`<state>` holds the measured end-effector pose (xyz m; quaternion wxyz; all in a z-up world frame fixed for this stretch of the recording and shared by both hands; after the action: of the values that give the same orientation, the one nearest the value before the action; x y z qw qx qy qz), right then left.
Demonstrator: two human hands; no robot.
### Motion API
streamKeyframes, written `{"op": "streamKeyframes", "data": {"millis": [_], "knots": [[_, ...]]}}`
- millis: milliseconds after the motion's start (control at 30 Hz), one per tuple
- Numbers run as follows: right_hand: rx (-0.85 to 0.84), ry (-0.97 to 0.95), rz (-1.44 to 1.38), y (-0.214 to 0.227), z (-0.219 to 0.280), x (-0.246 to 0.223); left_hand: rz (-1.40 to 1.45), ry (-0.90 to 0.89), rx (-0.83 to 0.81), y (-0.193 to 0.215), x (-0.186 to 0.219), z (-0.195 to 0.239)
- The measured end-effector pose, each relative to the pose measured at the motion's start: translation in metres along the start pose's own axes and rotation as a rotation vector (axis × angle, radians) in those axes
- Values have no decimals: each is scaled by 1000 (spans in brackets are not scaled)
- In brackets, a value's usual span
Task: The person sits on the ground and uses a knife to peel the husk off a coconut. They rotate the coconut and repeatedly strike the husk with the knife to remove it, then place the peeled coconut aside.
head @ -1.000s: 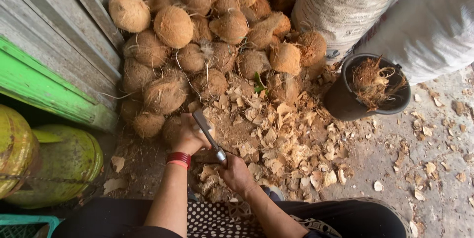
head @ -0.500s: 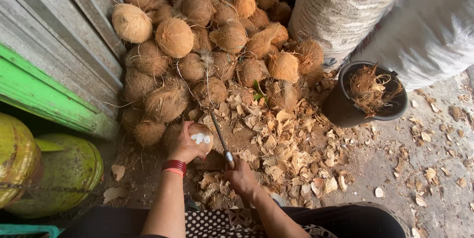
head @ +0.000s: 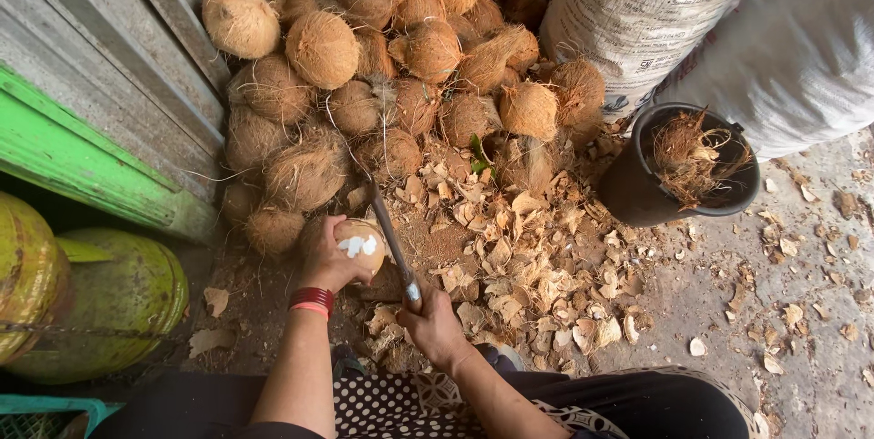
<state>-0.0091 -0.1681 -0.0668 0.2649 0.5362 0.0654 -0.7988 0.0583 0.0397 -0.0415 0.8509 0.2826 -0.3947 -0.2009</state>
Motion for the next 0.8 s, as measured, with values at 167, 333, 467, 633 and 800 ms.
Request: {"op": "streamKeyframes", "data": {"millis": [167, 333, 467, 633, 800], "knots": [[-53, -379, -99, -2, -2, 17, 296, 251, -128, -7, -13, 10], [-24, -260, -323, 20, 6, 6, 417, 166, -193, -7, -20, 5], [-71, -380, -174, 7, 15, 5, 160, -41, -35, -6, -4, -7], [-75, -301, -120, 11, 18, -27, 99, 50, 47, -14, -1, 2], [19, 252, -58, 37, 30, -78, 126, -55, 28, -9, 20, 13]]}}
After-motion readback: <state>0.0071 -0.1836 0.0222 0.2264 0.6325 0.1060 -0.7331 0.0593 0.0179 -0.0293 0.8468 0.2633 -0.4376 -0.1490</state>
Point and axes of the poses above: each hand's wrist, its own z-axis away from the middle knuckle, its own y-axis out of the back of the hand, x = y × z, the point moved 8 cm from there along -z, towards the middle knuckle, and after that the axes turned 5 degrees about y, right-handed, at the moved point
